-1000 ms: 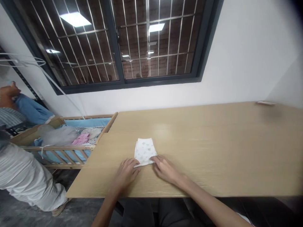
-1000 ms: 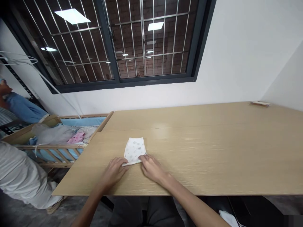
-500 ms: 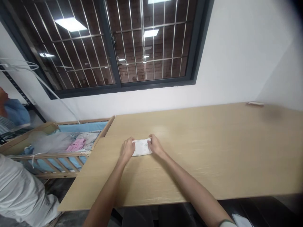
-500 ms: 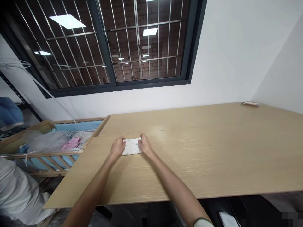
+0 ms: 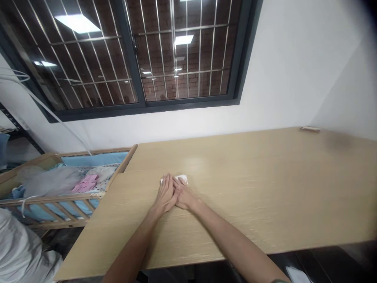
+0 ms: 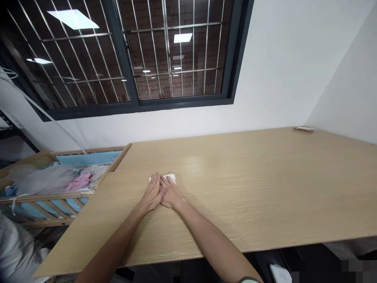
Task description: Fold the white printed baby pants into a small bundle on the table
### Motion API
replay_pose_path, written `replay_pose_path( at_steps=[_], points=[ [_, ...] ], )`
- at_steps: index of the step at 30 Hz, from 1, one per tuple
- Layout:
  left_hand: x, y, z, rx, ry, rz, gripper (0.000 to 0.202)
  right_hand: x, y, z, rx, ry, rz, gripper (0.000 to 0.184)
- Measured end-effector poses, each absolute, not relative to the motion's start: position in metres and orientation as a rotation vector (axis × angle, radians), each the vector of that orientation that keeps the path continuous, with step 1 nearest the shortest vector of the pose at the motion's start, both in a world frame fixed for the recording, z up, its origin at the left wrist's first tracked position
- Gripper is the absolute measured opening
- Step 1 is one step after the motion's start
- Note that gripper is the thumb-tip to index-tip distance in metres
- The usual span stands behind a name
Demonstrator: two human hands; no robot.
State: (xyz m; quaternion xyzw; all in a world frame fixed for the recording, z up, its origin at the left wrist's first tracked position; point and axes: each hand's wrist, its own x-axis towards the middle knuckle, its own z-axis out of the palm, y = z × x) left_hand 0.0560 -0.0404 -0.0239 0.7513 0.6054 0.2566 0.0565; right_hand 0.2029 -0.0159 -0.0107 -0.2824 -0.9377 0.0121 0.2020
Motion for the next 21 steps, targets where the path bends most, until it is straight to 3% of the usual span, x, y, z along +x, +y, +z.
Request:
replay_pose_path(
  at_steps=[10, 17, 21],
  points=[
    [0.045, -0.042, -0.033, 2.171, 1.992, 0.567, 0.079, 0.211, -0.014, -0.009, -1.020, -2.620, 0.220, 0.060],
    [0.044, -0.045, -0.037, 2.168, 2.008, 0.557, 0.081, 0.244, -0.006, -0.002, -1.277, -2.565, 0.426, 0.069],
    [0.039, -0.045, -0.025, 2.250, 1.930, 0.585, 0.085, 0.251, -0.008, 0.011, -1.187, -2.548, 0.370, 0.068]
  ],
)
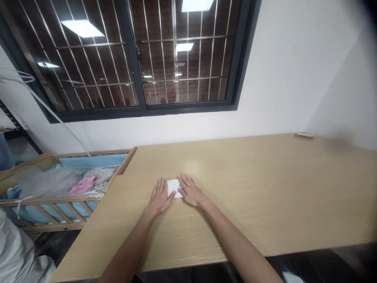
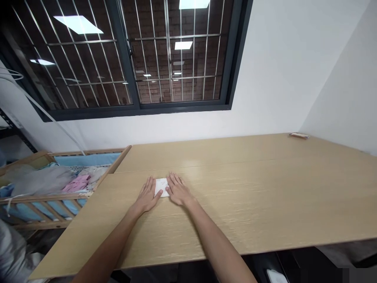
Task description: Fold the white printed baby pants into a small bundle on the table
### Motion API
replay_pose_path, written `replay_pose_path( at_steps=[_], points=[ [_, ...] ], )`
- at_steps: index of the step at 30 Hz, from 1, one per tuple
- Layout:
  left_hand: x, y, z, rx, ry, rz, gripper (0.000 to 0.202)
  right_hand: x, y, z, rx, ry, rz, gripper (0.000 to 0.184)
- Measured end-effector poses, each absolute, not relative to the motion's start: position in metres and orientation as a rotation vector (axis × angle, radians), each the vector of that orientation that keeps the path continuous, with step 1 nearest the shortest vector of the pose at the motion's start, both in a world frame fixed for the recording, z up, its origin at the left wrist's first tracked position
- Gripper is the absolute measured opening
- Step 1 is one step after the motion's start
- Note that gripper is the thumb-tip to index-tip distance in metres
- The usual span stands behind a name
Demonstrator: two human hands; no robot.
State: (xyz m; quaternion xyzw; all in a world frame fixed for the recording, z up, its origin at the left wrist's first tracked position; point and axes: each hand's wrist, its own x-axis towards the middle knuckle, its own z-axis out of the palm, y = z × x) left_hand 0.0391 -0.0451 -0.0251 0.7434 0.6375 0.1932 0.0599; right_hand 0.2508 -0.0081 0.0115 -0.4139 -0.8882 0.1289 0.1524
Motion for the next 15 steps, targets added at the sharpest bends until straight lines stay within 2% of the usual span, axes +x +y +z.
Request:
replay_pose_path(
  at_steps=[5, 10, 15],
  points=[
    [0.026, -0.047, -0.002, 2.426, 1.657, 0.680, 0.077, 0.259, -0.009, 0.027, -0.969, -2.550, 0.311, 0.060],
    [0.025, -0.050, -0.005, 2.357, 1.635, 0.696, 0.081, 0.267, 0.001, 0.017, -1.013, -2.622, 0.484, 0.079],
    [0.028, -0.047, -0.005, 2.305, 1.618, 0.813, 0.043, 0.264, 0.016, -0.003, -0.954, -2.468, 0.533, 0.072]
  ],
)
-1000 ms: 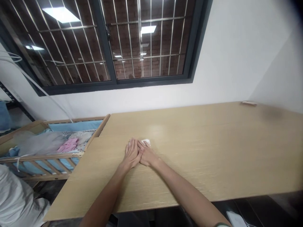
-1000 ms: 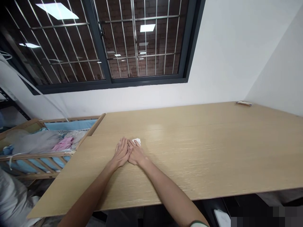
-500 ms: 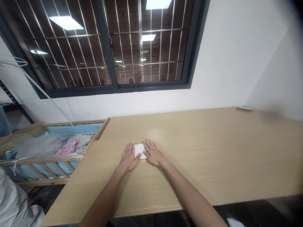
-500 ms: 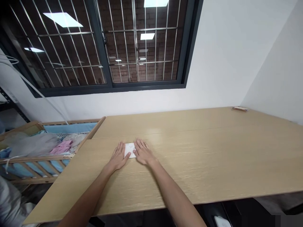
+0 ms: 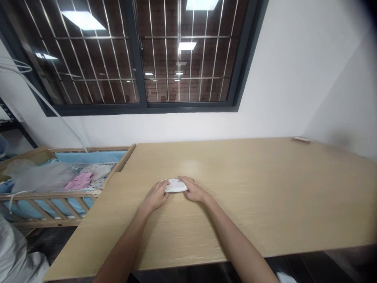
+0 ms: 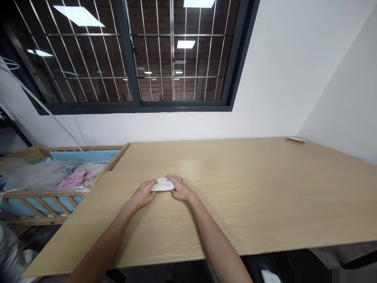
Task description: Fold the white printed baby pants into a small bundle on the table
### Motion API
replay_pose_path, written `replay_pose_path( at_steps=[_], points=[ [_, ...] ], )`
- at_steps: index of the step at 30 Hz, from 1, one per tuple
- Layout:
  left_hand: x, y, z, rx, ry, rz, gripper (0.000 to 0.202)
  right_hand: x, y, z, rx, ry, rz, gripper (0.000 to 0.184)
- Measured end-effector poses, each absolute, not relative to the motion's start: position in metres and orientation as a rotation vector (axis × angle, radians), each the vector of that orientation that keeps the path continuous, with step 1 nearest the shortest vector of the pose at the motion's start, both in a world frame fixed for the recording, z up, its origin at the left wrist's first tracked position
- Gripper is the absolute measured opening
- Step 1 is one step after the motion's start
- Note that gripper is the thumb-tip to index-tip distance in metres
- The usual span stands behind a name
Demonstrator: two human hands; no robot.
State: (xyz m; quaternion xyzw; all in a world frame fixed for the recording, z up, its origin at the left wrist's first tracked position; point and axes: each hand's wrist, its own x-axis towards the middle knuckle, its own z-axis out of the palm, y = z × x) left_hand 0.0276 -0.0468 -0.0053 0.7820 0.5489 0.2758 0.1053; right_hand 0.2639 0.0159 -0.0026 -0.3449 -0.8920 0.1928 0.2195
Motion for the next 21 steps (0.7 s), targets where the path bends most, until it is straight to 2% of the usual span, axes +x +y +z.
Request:
replay_pose_path(
  at_steps=[2, 5, 8, 13, 16, 21],
  points=[
    [0.028, -0.047, 0.001, 2.277, 1.612, 0.882, 0.036, 0.261, 0.020, -0.005, -0.959, -2.350, 0.585, 0.067],
    [0.029, -0.050, 0.014, 2.197, 1.601, 1.001, 0.026, 0.256, 0.023, -0.002, -0.946, -2.066, 0.808, 0.050],
    [0.032, -0.054, 0.021, 2.110, 1.505, 1.078, 0.027, 0.250, 0.023, 0.007, -0.880, -1.725, 1.035, 0.041],
    [0.040, -0.058, 0.016, 1.744, 1.229, 1.025, 0.055, 0.237, 0.020, 0.012, -0.969, -1.422, 1.159, 0.057],
    [0.042, -0.060, 0.011, 1.874, 1.484, 0.858, 0.061, 0.231, 0.022, 0.003, -1.016, -1.429, 1.102, 0.064],
    [0.041, -0.063, 0.015, 1.959, 1.906, 0.713, 0.056, 0.228, 0.029, -0.018, -1.097, -1.536, 0.956, 0.058]
  ],
)
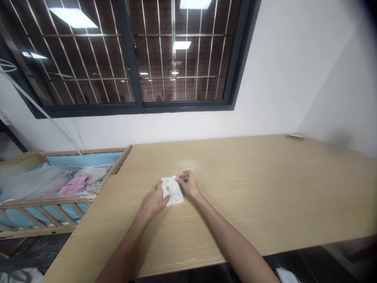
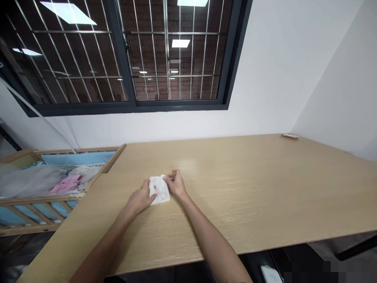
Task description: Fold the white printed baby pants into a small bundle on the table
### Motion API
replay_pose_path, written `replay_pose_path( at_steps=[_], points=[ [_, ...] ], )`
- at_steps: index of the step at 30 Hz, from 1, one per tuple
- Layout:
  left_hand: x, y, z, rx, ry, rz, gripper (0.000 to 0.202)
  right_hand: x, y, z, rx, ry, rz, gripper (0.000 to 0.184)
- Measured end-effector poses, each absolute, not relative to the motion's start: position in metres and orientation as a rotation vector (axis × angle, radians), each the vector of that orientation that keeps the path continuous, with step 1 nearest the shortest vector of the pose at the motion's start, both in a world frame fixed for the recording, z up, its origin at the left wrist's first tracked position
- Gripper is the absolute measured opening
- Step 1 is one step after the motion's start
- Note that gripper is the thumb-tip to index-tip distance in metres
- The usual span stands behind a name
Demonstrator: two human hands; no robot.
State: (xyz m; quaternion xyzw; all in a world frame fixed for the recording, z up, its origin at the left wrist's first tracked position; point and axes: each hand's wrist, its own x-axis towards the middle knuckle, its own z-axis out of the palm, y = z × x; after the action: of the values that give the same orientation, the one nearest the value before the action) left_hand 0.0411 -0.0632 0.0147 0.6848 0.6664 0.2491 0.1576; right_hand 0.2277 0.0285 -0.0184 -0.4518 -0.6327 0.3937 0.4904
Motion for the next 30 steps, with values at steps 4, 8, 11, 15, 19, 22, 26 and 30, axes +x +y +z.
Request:
replay_pose_path(
  at_steps=[4, 8, 11, 15, 19, 22, 26, 30],
  points=[
    [0.044, -0.069, 0.027, 2.066, 2.012, 0.661, 0.036, 0.230, 0.024, -0.015, -1.081, -1.735, 0.759, 0.051],
    [0.058, -0.082, 0.032, 2.471, 1.651, 0.615, 0.030, 0.229, 0.003, 0.008, -0.803, -2.139, 0.650, 0.053],
    [0.070, -0.091, 0.027, 2.567, 1.500, 0.500, 0.033, 0.225, -0.014, 0.018, -0.648, -2.431, 0.781, 0.057],
    [0.076, -0.097, 0.024, 2.616, 1.436, 0.446, 0.046, 0.224, -0.014, 0.016, -0.722, -2.615, 0.910, 0.060],
    [0.074, -0.096, 0.026, 2.620, 1.476, 0.271, 0.044, 0.226, 0.007, 0.010, -0.803, -2.643, 0.841, 0.060],
    [0.073, -0.095, 0.024, 2.621, 1.493, 0.228, 0.045, 0.226, 0.021, 0.003, -0.911, -2.602, 0.772, 0.066],
    [0.073, -0.093, 0.022, 2.595, 1.501, 0.261, 0.042, 0.226, 0.028, -0.010, -0.921, -2.562, 0.696, 0.069],
    [0.067, -0.086, 0.027, 2.423, 1.756, 0.375, 0.034, 0.229, 0.031, -0.020, -0.979, -2.301, 0.680, 0.070]
  ],
)
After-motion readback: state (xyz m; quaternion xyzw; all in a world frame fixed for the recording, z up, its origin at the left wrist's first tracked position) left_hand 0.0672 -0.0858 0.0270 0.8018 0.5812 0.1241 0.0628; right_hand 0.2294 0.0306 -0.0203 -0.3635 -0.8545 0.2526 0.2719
